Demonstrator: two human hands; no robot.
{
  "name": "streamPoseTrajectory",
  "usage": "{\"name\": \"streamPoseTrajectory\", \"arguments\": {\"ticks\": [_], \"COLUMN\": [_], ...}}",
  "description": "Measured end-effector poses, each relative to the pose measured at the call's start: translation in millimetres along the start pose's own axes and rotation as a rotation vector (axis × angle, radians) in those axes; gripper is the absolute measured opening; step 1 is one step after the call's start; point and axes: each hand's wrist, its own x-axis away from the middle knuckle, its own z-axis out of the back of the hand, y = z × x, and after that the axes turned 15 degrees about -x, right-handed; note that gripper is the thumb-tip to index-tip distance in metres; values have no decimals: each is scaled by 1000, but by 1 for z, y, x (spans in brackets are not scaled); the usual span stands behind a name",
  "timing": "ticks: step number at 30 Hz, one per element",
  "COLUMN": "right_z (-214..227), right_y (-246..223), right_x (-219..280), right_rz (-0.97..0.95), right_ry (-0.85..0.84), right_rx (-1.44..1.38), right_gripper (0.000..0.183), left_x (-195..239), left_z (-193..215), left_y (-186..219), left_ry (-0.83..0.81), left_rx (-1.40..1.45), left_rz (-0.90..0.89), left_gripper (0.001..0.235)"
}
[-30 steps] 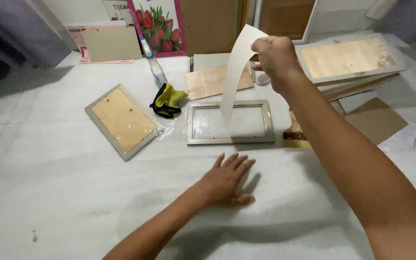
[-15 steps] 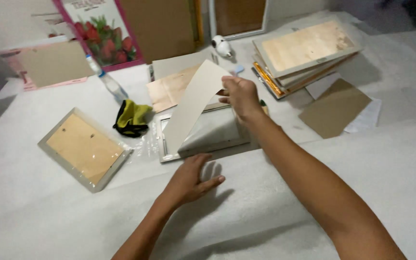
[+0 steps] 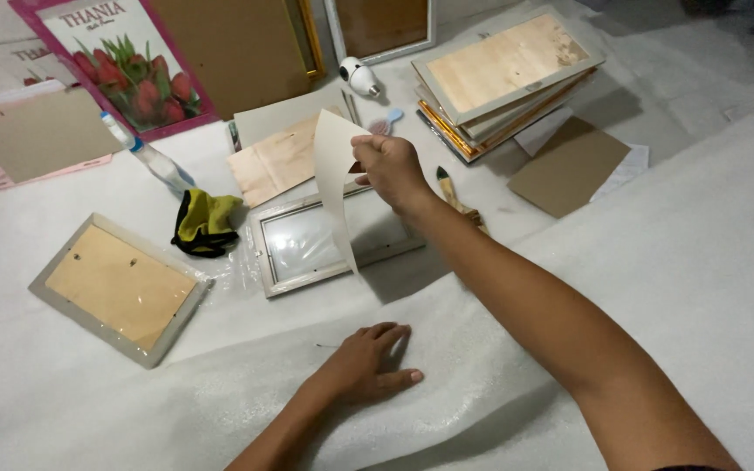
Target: The person brushes a liquid, likely adhesive, onto the edges of a picture frame using a wide brush, then wipes the frame and its plastic-covered glass with a yellow cloth. They then pick up a plywood backing board, place it into the frame, and press it into position.
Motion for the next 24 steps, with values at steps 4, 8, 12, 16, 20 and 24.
{"name": "streamPoseTrajectory", "arguments": {"ticks": [4, 8, 12, 16, 20, 24], "right_z": [-2, -4, -1, 18, 28, 33], "right_y": [16, 27, 23, 34, 32, 27], "right_x": [-21, -36, -33, -43, -45, -44], "right_rz": [-7, -21, -25, -12, -12, -25], "right_ry": [-24, -26, 3, 22, 40, 53], "right_rx": [-21, -35, -65, -107, -193, -318], "right_gripper": [35, 40, 43, 39, 40, 39], "left_x": [-1, -5, -10, -3, -11, -27], "left_z": [2, 31, 68, 100, 112, 118], "left_y": [-1, -11, -25, -31, -66, -139], "left_ry": [-16, -107, -105, 87, 349, 597], "left_rx": [53, 80, 87, 194, 353, 350], "left_rz": [-11, -17, 76, 142, 260, 557], "left_gripper": [88, 92, 85, 78, 61, 55]}}
